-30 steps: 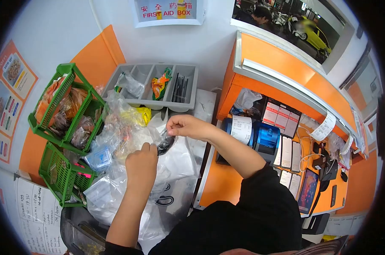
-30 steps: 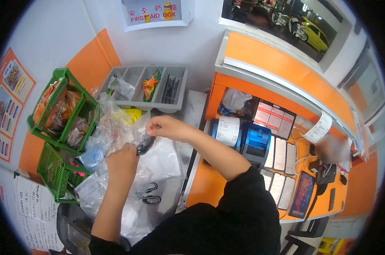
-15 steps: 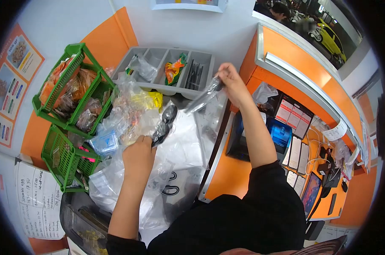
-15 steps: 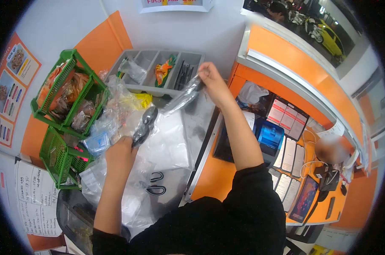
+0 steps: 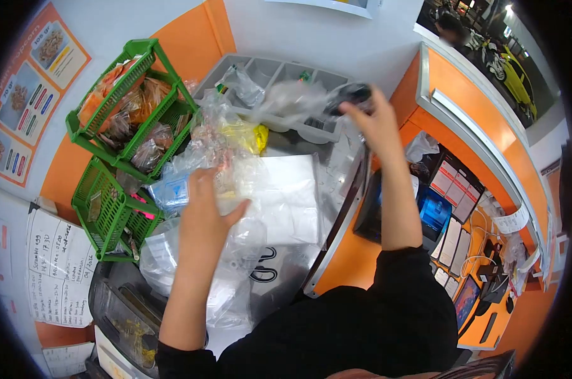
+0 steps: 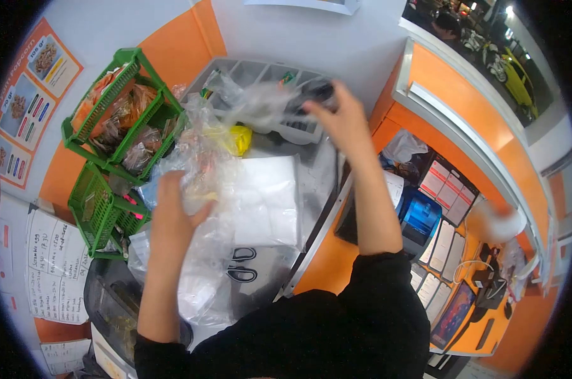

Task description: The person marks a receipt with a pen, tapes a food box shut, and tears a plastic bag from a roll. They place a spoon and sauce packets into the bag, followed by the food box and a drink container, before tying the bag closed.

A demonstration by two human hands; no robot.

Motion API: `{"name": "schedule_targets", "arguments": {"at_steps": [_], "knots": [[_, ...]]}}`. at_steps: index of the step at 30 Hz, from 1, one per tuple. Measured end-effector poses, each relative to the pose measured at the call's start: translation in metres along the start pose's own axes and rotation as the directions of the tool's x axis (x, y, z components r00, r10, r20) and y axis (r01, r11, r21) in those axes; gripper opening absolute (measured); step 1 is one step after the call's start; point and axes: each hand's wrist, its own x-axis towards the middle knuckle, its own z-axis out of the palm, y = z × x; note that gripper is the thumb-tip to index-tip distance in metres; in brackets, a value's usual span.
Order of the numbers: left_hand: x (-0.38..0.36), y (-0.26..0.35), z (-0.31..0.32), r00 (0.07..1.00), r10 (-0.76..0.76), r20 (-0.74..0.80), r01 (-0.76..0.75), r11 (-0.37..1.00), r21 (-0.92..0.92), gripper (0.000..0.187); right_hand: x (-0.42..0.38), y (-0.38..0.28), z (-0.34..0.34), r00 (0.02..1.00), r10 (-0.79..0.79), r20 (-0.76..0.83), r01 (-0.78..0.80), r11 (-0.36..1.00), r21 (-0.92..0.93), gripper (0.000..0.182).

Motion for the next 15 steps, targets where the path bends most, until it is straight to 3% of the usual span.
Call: {"name": "schedule_targets", "arguments": {"at_steps": [1,3,4,5,6,8,9,12,14,15], "knots": [[-0.002,-0.008,-0.010,1.000,-0.022,-0.006,0.022,1.000,0.011,0.053,0.008,0.001,-0.008,0.996,-0.082,0.015,0.083,0.995,-0.046,0.051],[-0.012,-0.025,-0.028,0.998,-0.066,-0.015,0.066,0.997,0.028,0.044,0.013,0.013,0.001,0.978,-0.163,0.128,0.196,0.927,-0.319,0.045],[-0.016,-0.028,-0.037,0.987,-0.158,0.035,0.157,0.988,0.004,0.038,0.013,0.021,0.006,0.963,-0.191,0.191,0.258,0.859,-0.442,0.042],[-0.019,-0.029,-0.048,0.966,-0.246,0.084,0.247,0.969,-0.014,0.032,0.011,0.032,0.009,0.910,-0.042,0.412,0.285,0.785,-0.550,0.046],[-0.023,-0.031,-0.058,0.934,-0.333,0.132,0.340,0.940,-0.027,0.027,0.009,0.039,0.012,0.905,-0.080,0.418,0.312,0.792,-0.525,0.046],[-0.033,-0.036,-0.070,0.920,-0.377,0.113,0.387,0.918,-0.091,0.019,0.007,0.049,0.023,0.884,-0.155,0.440,0.370,0.807,-0.460,0.045],[-0.039,-0.038,-0.075,0.910,-0.401,0.105,0.412,0.903,-0.123,0.017,0.014,0.053,0.025,0.924,-0.192,0.332,0.322,0.858,-0.399,0.036],[-0.051,-0.041,-0.082,0.928,-0.372,-0.003,0.363,0.907,-0.213,0.015,0.060,0.083,0.022,0.941,0.119,0.315,0.070,0.846,-0.529,0.025],[-0.054,-0.041,-0.081,0.934,-0.358,0.009,0.346,0.895,-0.282,0.015,0.097,0.111,0.037,0.932,-0.187,0.310,0.323,0.815,-0.482,0.021],[-0.054,-0.041,-0.081,0.933,-0.360,0.026,0.351,0.888,-0.298,0.015,0.117,0.126,0.047,0.931,-0.176,0.318,0.327,0.788,-0.522,0.020]]}}
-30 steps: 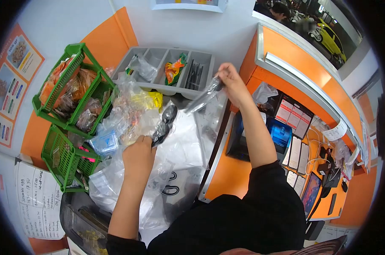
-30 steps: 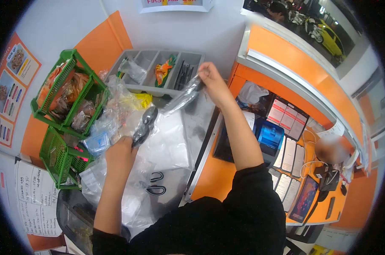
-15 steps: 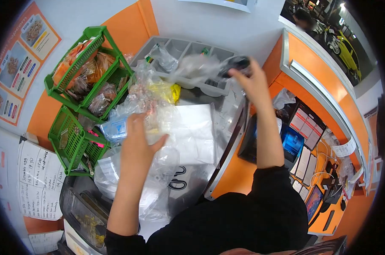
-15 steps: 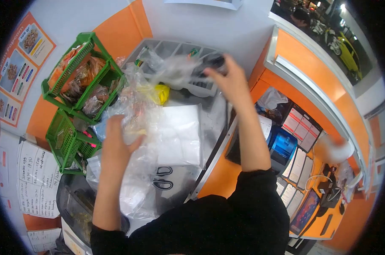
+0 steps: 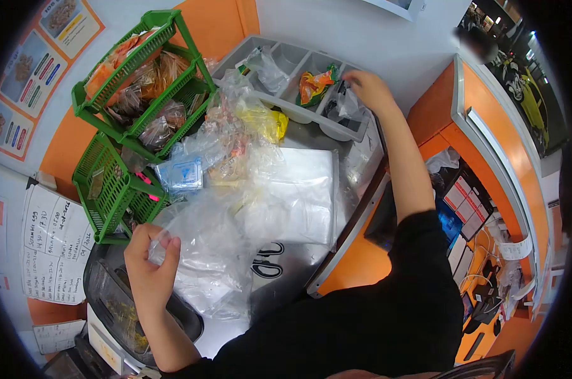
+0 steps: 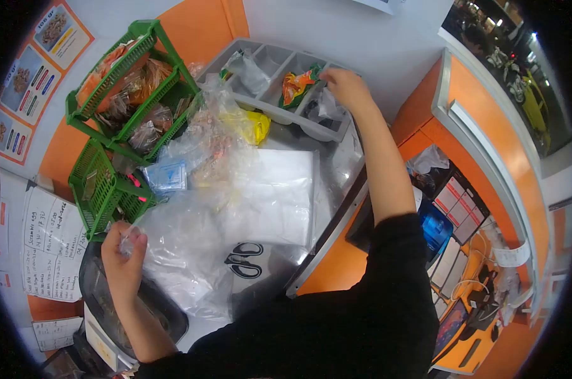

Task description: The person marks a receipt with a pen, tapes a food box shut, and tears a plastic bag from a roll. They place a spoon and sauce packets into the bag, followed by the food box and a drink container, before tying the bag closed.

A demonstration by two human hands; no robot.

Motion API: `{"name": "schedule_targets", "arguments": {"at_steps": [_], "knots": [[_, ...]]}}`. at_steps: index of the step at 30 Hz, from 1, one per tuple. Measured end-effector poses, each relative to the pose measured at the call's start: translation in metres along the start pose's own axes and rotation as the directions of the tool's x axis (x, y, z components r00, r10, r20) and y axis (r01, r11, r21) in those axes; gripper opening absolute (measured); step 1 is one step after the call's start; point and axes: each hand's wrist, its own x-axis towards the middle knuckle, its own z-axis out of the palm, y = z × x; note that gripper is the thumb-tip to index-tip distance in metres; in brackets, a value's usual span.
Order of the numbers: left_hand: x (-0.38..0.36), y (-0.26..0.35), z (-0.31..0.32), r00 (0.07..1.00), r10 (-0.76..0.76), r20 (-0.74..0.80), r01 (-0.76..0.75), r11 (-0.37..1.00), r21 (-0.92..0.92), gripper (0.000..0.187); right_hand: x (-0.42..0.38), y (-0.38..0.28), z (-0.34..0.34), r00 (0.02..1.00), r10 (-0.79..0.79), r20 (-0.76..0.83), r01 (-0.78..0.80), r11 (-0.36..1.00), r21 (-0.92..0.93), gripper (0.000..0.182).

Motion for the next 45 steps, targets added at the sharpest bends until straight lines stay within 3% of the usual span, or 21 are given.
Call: {"name": "schedule_targets", "arguments": {"at_steps": [1,4,7,10,13,16,19,22,28,31,34,37,39,40,41,42,43,44,45], "knots": [[0.000,-0.001,0.001,1.000,-0.006,0.018,0.007,1.000,-0.017,0.014,0.018,0.012,0.012,1.000,0.006,0.013,-0.005,0.999,-0.048,0.018],[0.004,-0.004,0.008,1.000,0.009,0.011,-0.009,1.000,-0.001,0.014,0.055,0.040,0.028,0.888,0.433,0.155,-0.297,0.797,-0.526,0.020],[0.007,-0.007,0.014,1.000,0.014,0.018,-0.014,1.000,0.019,0.014,0.048,0.056,0.038,0.856,0.363,0.368,0.014,0.695,-0.719,0.023],[0.009,-0.017,0.017,0.998,-0.026,0.055,0.025,1.000,0.019,0.014,0.050,0.070,0.076,0.669,0.422,0.612,0.111,0.757,-0.644,0.025],[0.013,-0.025,0.017,0.998,-0.014,0.067,0.011,0.999,0.044,0.013,0.044,0.061,0.064,0.510,0.243,0.825,0.423,0.765,-0.486,0.029],[0.016,-0.028,0.018,0.997,-0.026,0.078,0.021,0.997,0.068,0.012,0.046,0.053,0.064,0.528,0.411,0.744,0.379,0.670,-0.639,0.029],[0.018,-0.030,0.019,0.994,-0.035,0.100,0.031,0.999,0.041,0.012,0.050,0.055,0.050,0.562,0.431,0.706,0.364,0.637,-0.679,0.027],[0.018,-0.029,0.014,0.994,-0.059,0.094,0.056,0.998,0.033,0.012,0.059,0.064,0.029,0.429,0.338,0.837,0.397,0.762,-0.511,0.030],[0.009,-0.032,0.004,0.994,-0.097,0.046,0.097,0.995,0.005,0.011,0.056,0.062,0.005,0.565,0.205,0.799,0.546,0.633,-0.548,0.022],[0.001,-0.044,-0.003,0.993,-0.102,0.051,0.101,0.995,0.017,0.016,0.062,0.037,-0.025,0.659,0.302,0.689,0.433,0.597,-0.675,0.026],[-0.007,-0.041,0.004,0.983,-0.162,-0.090,0.154,0.984,-0.090,0.028,0.071,0.045,-0.055,0.746,0.296,0.596,0.426,0.476,-0.769,0.028],[-0.014,-0.047,-0.004,0.992,-0.125,-0.033,0.123,0.991,-0.059,0.036,0.082,0.036,-0.093,0.810,0.316,0.493,0.361,0.395,-0.845,0.029],[-0.019,-0.050,0.003,0.975,-0.196,-0.103,0.134,0.893,-0.430,0.028,0.087,-0.018,-0.123,0.788,0.433,0.437,0.238,0.441,-0.866,0.031],[-0.023,-0.052,0.002,0.958,-0.249,-0.140,0.122,0.800,-0.588,0.025,0.092,-0.018,-0.133,0.836,0.401,0.374,0.051,0.622,-0.781,0.029],[-0.025,-0.049,-0.003,0.963,-0.228,-0.143,0.116,0.831,-0.544,0.019,0.098,-0.009,-0.143,0.871,0.377,0.315,-0.112,0.777,-0.619,0.027],[-0.028,-0.045,-0.007,0.964,-0.215,-0.155,0.112,0.862,-0.495,0.014,0.116,-0.001,-0.157,0.881,-0.050,0.470,0.327,0.783,-0.529,0.021],[-0.032,-0.043,-0.007,0.931,-0.278,-0.238,0.118,0.844,-0.522,0.010,0.112,-0.033,-0.163,0.946,-0.140,0.292,0.227,0.929,-0.292,0.021],[-0.041,-0.041,-0.009,0.924,-0.241,-0.295,0.063,0.860,-0.507,0.009,0.076,-0.105,-0.170,0.991,-0.131,0.031,0.130,0.991,0.035,0.027],[-0.048,-0.036,-0.010,0.905,-0.254,-0.342,0.016,0.823,-0.568,0.009,0.040,-0.162,-0.167,0.964,-0.161,-0.209,0.224,0.919,0.326,0.033]]}}
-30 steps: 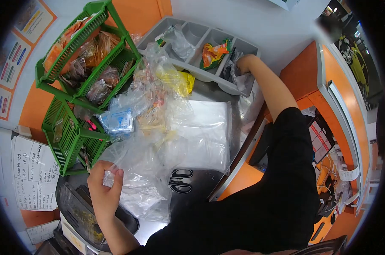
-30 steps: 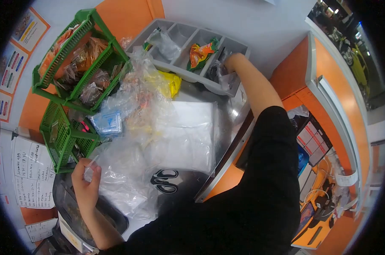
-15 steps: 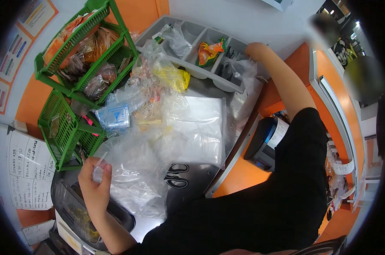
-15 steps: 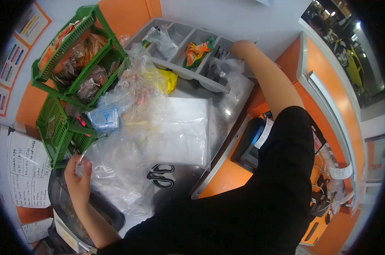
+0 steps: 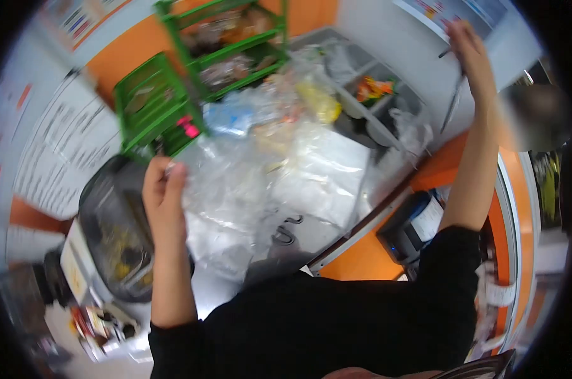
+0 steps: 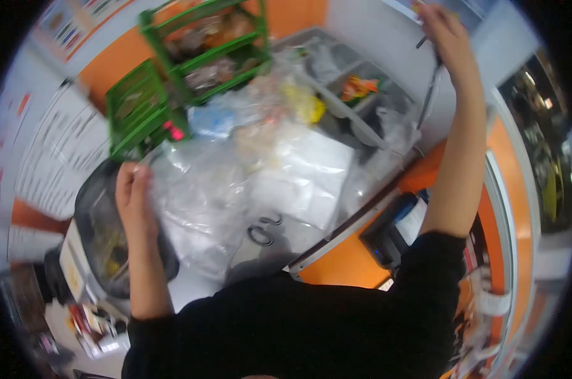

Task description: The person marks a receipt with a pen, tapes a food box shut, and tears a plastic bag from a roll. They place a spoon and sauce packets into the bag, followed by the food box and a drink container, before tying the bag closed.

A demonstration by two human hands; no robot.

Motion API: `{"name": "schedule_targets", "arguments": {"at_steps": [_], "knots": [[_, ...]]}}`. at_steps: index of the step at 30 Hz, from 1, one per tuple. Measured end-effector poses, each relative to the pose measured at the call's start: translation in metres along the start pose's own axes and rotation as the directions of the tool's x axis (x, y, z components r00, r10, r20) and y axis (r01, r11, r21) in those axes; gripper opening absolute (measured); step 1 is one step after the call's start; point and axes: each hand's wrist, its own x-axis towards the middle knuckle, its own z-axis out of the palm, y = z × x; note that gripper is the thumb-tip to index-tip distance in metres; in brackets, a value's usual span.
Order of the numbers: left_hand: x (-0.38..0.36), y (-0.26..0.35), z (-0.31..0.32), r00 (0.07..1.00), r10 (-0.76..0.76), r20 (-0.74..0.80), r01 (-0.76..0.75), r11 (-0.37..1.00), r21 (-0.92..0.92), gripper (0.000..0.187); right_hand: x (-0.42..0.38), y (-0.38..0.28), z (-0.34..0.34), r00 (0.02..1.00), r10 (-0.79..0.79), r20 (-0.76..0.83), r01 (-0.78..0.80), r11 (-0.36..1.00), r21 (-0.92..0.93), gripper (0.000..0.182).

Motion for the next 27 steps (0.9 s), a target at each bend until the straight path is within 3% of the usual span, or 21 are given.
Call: {"name": "schedule_targets", "arguments": {"at_steps": [1,2,3,5,6,7,9,11,12,13,14,15,16,18,20,23,25,27], "knots": [[-0.007,0.002,-0.003,0.998,0.037,-0.051,-0.041,0.995,-0.093,0.009,-0.029,-0.048,0.022,0.965,0.175,-0.194,-0.037,0.828,0.559,0.032],[-0.015,0.006,-0.006,0.993,0.065,-0.096,-0.085,0.971,-0.223,0.010,-0.062,-0.082,0.033,0.978,-0.113,-0.178,0.207,0.678,0.705,0.030],[-0.026,0.014,-0.010,0.992,0.083,-0.098,-0.106,0.960,-0.259,0.008,-0.097,-0.120,0.058,0.906,-0.033,-0.422,0.367,0.560,0.743,0.031],[-0.050,0.028,-0.019,0.988,0.106,-0.109,-0.141,0.910,-0.390,0.007,-0.151,-0.178,0.086,0.802,-0.222,-0.555,0.581,0.068,0.811,0.031],[-0.062,0.036,-0.025,0.973,0.201,-0.113,-0.226,0.925,-0.304,0.007,-0.175,-0.213,0.097,0.819,-0.162,-0.551,0.573,0.182,0.799,0.033],[-0.079,0.044,-0.033,0.973,0.203,-0.108,-0.227,0.916,-0.331,0.008,-0.188,-0.232,0.118,0.780,-0.148,-0.607,0.622,0.079,0.779,0.034],[-0.116,0.059,-0.056,0.965,0.230,-0.128,-0.263,0.846,-0.464,0.013,-0.219,-0.274,0.162,0.765,-0.122,-0.632,0.643,0.121,0.756,0.033],[-0.152,0.080,-0.080,0.918,0.278,-0.284,-0.393,0.741,-0.544,0.016,-0.257,-0.303,0.205,0.724,-0.490,-0.485,0.540,-0.036,0.841,0.022],[-0.173,0.090,-0.098,0.873,0.362,-0.328,-0.483,0.733,-0.479,0.016,-0.276,-0.321,0.221,0.652,-0.659,-0.376,0.448,-0.065,0.892,0.016],[-0.191,0.099,-0.120,0.824,0.439,-0.358,-0.562,0.717,-0.414,0.016,-0.298,-0.343,0.229,0.524,-0.819,-0.233,0.345,-0.046,0.938,0.011],[-0.212,0.107,-0.142,0.778,0.506,-0.372,-0.623,0.698,-0.353,0.016,-0.316,-0.362,0.240,0.253,-0.963,-0.091,0.255,-0.024,0.967,0.013],[-0.235,0.112,-0.162,0.792,0.534,-0.296,-0.606,0.747,-0.273,0.015,-0.347,-0.381,0.258,0.129,-0.992,-0.002,0.120,0.013,0.993,0.023],[-0.260,0.115,-0.181,0.812,0.543,-0.214,-0.580,0.790,-0.198,0.015,-0.379,-0.401,0.276,0.001,-0.996,0.086,-0.002,0.086,0.996,0.034],[-0.309,0.129,-0.209,0.846,0.532,0.027,-0.532,0.847,-0.003,0.014,-0.443,-0.446,0.295,-0.238,-0.936,0.258,-0.163,0.300,0.940,0.038],[-0.351,0.153,-0.228,0.840,0.426,0.335,-0.511,0.828,0.229,0.013,-0.509,-0.491,0.302,-0.384,-0.860,0.336,-0.130,0.411,0.902,0.042],[-0.402,0.147,-0.251,0.873,0.471,0.127,-0.475,0.763,0.438,0.015,-0.608,-0.542,0.322,-0.496,-0.753,0.433,0.043,0.477,0.878,0.048],[-0.437,0.138,-0.280,0.852,0.496,-0.169,-0.361,0.790,0.496,0.014,-0.662,-0.560,0.336,-0.537,-0.685,0.492,0.176,0.480,0.860,0.053],[-0.472,0.131,-0.306,0.751,0.420,-0.510,-0.263,0.898,0.353,0.014,-0.701,-0.561,0.353,-0.577,-0.641,0.506,0.239,0.460,0.855,0.057]]}}
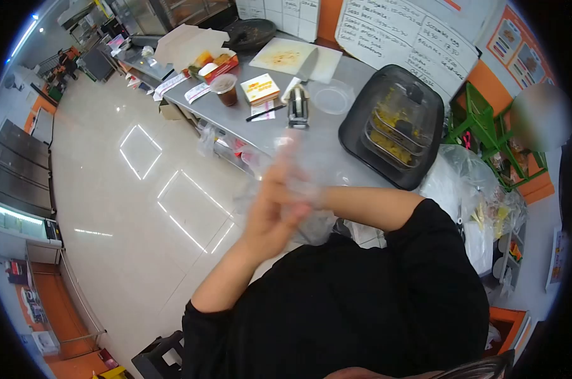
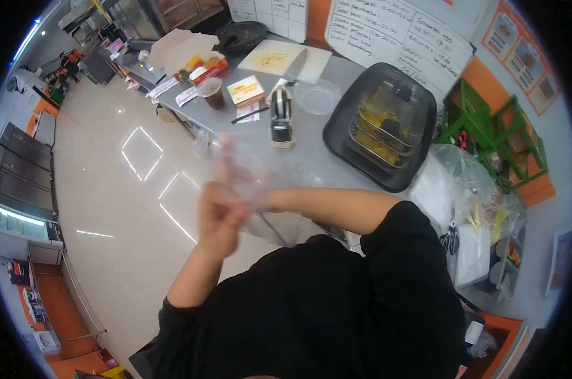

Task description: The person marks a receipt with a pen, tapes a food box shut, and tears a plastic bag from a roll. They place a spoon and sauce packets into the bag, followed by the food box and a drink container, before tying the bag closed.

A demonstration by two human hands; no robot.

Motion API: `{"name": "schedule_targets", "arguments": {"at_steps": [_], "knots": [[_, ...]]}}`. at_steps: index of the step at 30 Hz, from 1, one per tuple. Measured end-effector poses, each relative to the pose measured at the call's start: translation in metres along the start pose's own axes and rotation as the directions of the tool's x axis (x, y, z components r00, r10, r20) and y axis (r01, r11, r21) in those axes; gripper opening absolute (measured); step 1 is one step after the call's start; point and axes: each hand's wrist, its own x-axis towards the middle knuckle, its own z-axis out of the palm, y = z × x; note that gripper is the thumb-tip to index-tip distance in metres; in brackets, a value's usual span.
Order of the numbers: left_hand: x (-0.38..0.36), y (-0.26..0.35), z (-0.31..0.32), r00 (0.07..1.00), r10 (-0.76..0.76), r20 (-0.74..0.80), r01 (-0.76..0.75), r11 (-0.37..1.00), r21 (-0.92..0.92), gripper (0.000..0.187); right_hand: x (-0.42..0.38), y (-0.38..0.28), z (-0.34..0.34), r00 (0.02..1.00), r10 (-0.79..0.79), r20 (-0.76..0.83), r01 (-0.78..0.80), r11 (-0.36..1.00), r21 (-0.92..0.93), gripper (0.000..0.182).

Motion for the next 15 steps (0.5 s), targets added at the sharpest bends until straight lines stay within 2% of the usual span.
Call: {"name": "schedule_targets", "arguments": {"at_steps": [1,2,3,5,6,7,8,9,10,11,13,14,15], "knots": [[-0.004,0.003,-0.017,0.992,-0.061,-0.112,0.052,0.995,-0.083,0.014,0.009,0.004,0.012,0.999,-0.023,0.026,0.023,1.000,0.002,0.059],[-0.007,0.006,-0.034,0.967,-0.130,-0.219,0.093,0.981,-0.170,0.014,-0.042,-0.036,-0.046,0.982,-0.166,0.085,0.175,0.978,-0.111,0.052],[-0.009,0.004,-0.050,0.955,-0.124,-0.268,0.088,0.986,-0.144,0.013,-0.058,-0.062,-0.080,0.966,-0.119,0.230,0.142,0.986,-0.083,0.048],[-0.010,-0.002,-0.078,0.926,-0.101,-0.365,0.073,0.993,-0.089,0.013,-0.062,-0.090,-0.138,0.863,-0.033,0.504,0.069,0.996,-0.053,0.041],[-0.006,-0.005,-0.087,0.920,-0.085,-0.383,0.058,0.995,-0.081,0.013,-0.061,-0.089,-0.171,0.882,-0.195,0.429,0.095,0.965,0.243,0.033],[0.000,-0.007,-0.095,0.914,-0.067,-0.399,0.041,0.997,-0.072,0.014,-0.057,-0.083,-0.208,0.893,-0.326,0.310,0.132,0.848,0.513,0.028],[0.008,-0.008,-0.103,0.909,-0.047,-0.415,0.024,0.998,-0.061,0.016,-0.052,-0.078,-0.248,0.954,-0.246,0.171,0.068,0.733,0.677,0.017],[0.016,-0.009,-0.111,0.908,-0.081,-0.412,0.052,0.995,-0.081,0.016,-0.033,-0.064,-0.283,0.998,-0.056,0.030,0.030,0.841,0.540,0.016],[0.026,-0.008,-0.119,0.907,-0.116,-0.404,0.082,0.992,-0.100,0.016,0.005,-0.036,-0.304,0.980,-0.045,-0.194,0.086,0.975,0.205,0.019],[0.038,-0.009,-0.127,0.909,-0.151,-0.389,0.114,0.987,-0.116,0.016,0.049,0.002,-0.311,0.907,-0.110,-0.407,0.052,0.987,-0.152,0.025],[0.076,-0.011,-0.138,0.919,-0.210,-0.335,0.168,0.974,-0.152,0.017,0.137,0.080,-0.302,0.958,0.030,-0.284,-0.151,0.897,-0.415,0.062],[0.100,-0.013,-0.138,0.929,-0.220,-0.297,0.178,0.971,-0.161,0.018,0.160,0.081,-0.302,0.979,0.179,-0.101,-0.204,0.777,-0.596,0.102],[0.125,-0.016,-0.138,0.938,-0.230,-0.261,0.190,0.967,-0.170,0.018,0.191,0.112,-0.292,0.994,0.105,-0.040,-0.107,0.778,-0.619,0.116]]}}
